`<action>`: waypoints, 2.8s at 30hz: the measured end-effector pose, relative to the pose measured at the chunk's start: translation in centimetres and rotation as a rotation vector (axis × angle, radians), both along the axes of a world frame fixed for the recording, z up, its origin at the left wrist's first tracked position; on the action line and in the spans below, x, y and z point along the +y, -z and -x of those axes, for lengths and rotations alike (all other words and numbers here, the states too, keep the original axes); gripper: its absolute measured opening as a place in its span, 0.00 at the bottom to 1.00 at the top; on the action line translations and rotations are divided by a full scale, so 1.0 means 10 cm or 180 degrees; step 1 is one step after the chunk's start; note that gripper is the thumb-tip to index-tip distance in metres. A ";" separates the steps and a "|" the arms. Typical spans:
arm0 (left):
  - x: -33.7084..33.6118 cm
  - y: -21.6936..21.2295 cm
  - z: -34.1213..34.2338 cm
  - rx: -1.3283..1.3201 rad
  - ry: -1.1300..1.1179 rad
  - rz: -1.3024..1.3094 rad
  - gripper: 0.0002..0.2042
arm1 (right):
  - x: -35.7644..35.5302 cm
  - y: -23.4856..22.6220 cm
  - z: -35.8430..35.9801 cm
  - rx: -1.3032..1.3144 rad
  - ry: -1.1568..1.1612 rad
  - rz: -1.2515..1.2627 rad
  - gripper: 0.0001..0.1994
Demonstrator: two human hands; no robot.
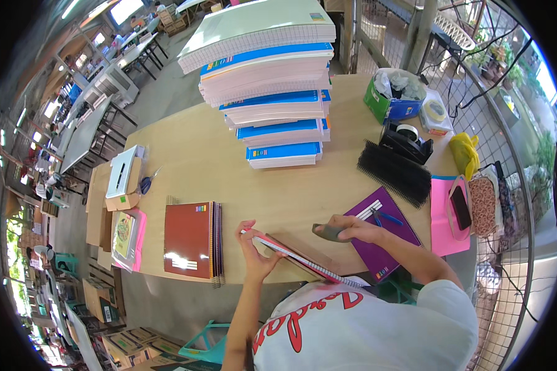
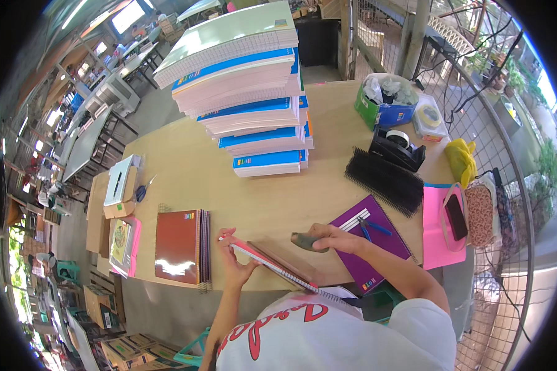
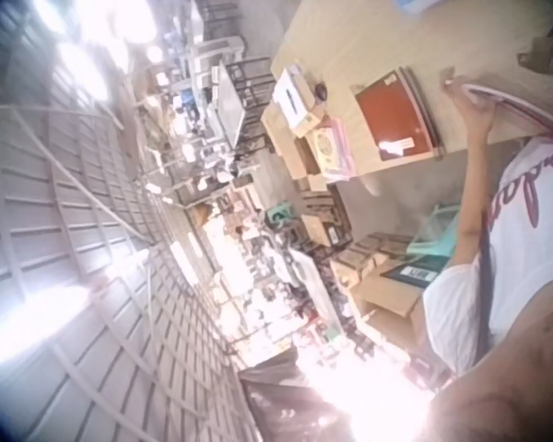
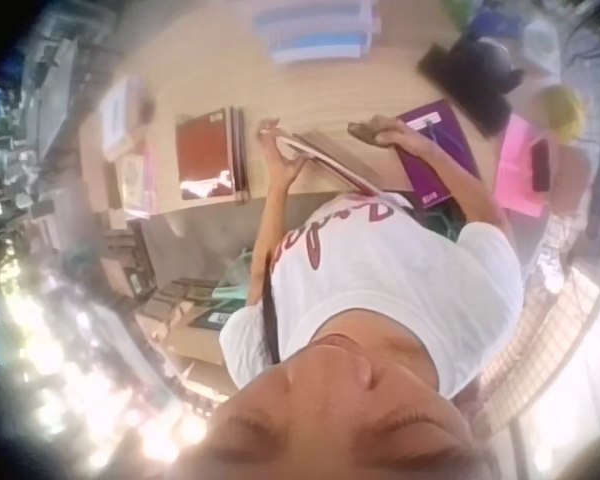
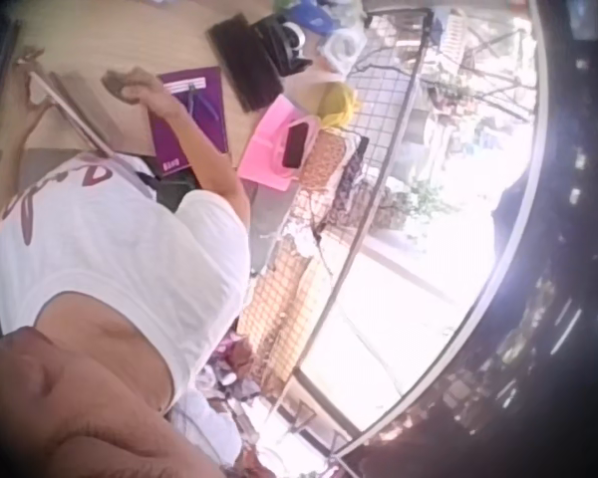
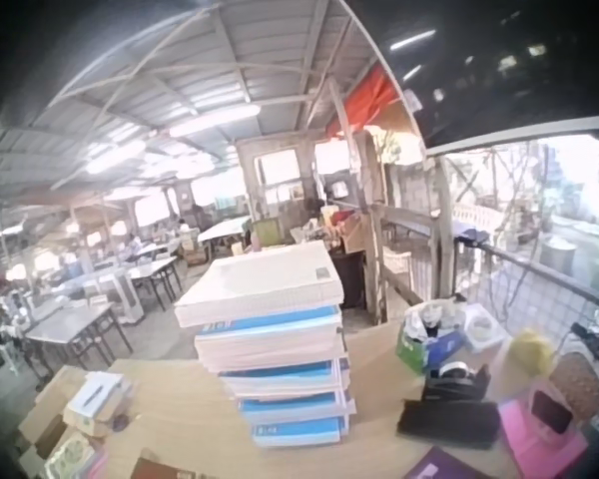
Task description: The person takes spiral notebooks from a stack, uses a tool to cut or trim the ends of the spiral binding, and smooths the binding by hand.
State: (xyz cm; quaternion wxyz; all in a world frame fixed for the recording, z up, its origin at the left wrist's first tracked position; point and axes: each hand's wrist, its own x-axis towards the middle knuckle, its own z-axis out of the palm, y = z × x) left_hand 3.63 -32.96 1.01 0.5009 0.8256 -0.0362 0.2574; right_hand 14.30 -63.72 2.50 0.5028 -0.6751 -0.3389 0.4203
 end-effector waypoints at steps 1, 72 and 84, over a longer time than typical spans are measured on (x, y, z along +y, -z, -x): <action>0.00 0.01 0.03 0.0026 -0.0025 0.0017 0.40 | 0.03 -0.27 0.08 0.0599 0.0069 -0.0770 0.33; 0.51 -0.11 -0.02 0.0755 0.0522 0.1854 0.30 | 1.46 -0.91 0.28 -0.1296 0.0744 -0.0470 0.18; 0.30 0.42 0.01 0.1041 0.0986 0.2318 0.19 | 1.37 0.29 0.02 -0.2441 0.1353 0.1024 0.20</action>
